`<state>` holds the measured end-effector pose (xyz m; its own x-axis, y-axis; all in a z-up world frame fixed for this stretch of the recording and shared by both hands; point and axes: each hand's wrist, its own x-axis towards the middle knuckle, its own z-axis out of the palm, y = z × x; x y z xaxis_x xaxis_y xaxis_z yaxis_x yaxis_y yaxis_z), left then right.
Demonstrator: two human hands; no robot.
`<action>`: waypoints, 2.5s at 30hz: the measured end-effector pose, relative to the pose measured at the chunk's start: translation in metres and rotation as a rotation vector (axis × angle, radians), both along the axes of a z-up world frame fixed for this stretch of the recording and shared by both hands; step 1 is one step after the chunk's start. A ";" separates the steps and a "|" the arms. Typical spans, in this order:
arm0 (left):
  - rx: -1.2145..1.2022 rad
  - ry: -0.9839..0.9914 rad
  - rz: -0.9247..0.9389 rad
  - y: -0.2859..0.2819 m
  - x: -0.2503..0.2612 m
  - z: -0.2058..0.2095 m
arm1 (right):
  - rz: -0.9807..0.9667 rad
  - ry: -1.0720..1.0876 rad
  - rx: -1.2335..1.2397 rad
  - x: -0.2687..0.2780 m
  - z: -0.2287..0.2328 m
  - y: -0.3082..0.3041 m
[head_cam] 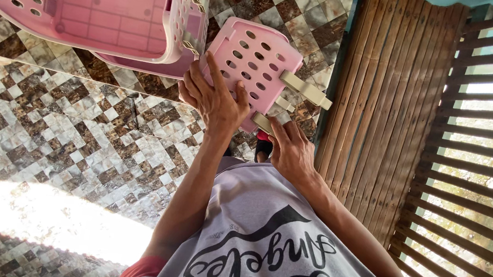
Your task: The person inserts small wooden slats into the side slots of pink plastic baskets to form handles. They then stack the baskets and continue inserting slats into the stacked units.
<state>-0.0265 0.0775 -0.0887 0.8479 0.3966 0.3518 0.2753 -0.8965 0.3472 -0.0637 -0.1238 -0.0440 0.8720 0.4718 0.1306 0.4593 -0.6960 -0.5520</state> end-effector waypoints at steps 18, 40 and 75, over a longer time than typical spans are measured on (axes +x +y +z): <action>-0.074 0.052 0.015 0.008 0.001 0.013 | 0.002 0.175 0.036 0.003 0.017 0.000; -0.162 -0.184 -0.569 -0.011 0.019 0.092 | -0.029 -0.078 0.154 0.047 0.098 -0.078; -1.328 0.052 -0.183 -0.020 -0.045 0.071 | -0.841 -0.460 0.191 -0.008 0.120 -0.134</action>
